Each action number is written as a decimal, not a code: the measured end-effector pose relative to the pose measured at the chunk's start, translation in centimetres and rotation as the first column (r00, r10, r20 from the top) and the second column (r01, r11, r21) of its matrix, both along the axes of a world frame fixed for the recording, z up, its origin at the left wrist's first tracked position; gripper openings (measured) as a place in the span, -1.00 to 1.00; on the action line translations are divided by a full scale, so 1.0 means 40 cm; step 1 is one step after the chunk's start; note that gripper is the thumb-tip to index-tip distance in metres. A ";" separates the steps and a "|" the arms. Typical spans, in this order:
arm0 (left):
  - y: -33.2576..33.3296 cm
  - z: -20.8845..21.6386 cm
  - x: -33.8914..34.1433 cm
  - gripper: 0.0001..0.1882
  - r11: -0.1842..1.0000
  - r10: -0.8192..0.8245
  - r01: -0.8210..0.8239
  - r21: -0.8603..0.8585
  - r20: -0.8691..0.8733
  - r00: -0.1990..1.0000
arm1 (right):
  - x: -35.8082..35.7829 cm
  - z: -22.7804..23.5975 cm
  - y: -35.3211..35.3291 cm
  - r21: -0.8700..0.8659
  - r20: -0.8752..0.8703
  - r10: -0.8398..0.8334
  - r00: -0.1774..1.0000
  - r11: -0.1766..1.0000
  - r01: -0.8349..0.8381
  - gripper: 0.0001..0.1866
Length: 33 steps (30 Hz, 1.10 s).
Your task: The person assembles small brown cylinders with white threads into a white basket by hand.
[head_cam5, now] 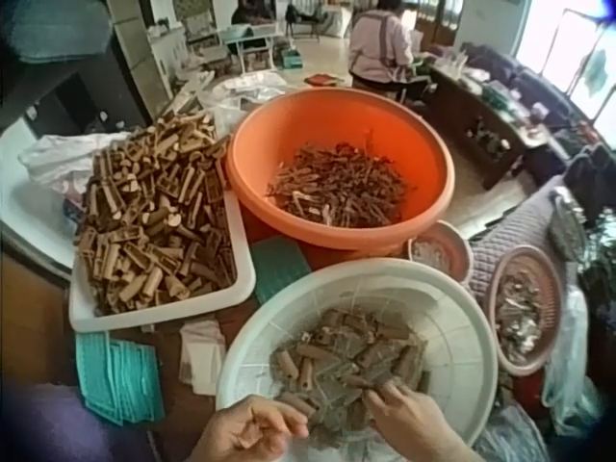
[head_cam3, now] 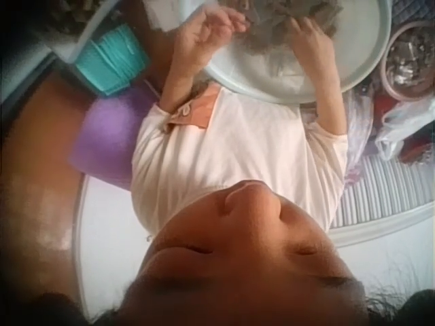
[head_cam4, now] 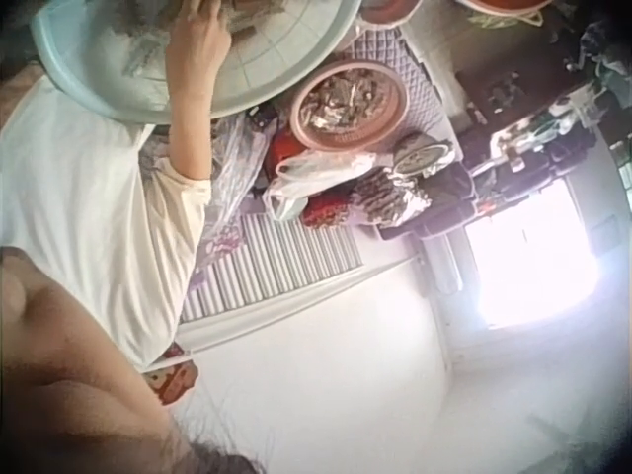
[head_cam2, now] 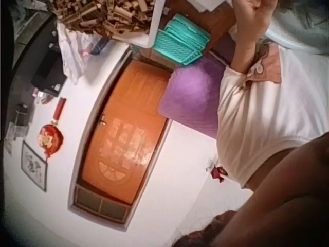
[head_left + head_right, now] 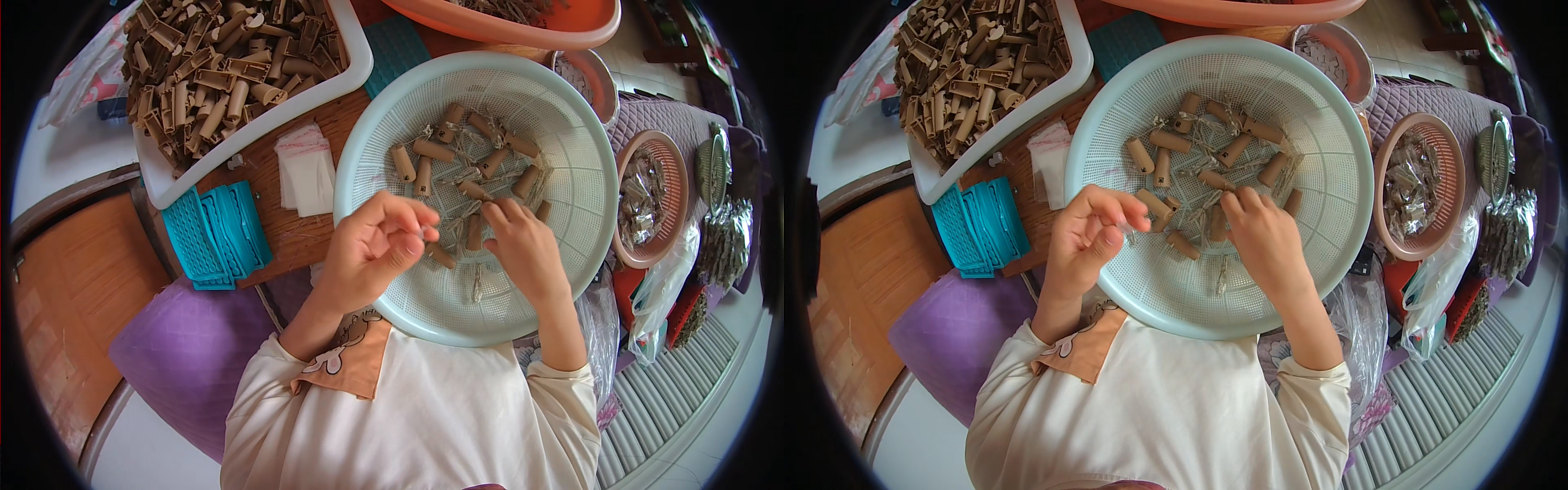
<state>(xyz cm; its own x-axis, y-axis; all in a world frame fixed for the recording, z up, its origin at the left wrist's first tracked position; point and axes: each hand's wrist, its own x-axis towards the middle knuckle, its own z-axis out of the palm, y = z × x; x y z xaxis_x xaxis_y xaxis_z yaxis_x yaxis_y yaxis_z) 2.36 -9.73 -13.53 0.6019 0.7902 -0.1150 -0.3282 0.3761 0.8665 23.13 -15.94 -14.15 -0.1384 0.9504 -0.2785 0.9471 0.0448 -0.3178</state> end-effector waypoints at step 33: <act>-0.033 0.058 -0.006 -0.77 0.984 -0.072 0.054 -0.171 -0.100 0.992 | -0.087 0.102 -0.002 0.011 -0.690 -0.282 0.667 0.917 0.399 -0.74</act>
<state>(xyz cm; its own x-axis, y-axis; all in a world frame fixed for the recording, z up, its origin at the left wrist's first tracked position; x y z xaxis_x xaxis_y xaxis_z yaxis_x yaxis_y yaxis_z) 2.12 -11.03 -11.21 0.6276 0.7149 -0.3083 -0.2090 0.5362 0.8178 19.66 -16.03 -10.06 0.1118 0.9891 -0.0957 0.4493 -0.1363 -0.8829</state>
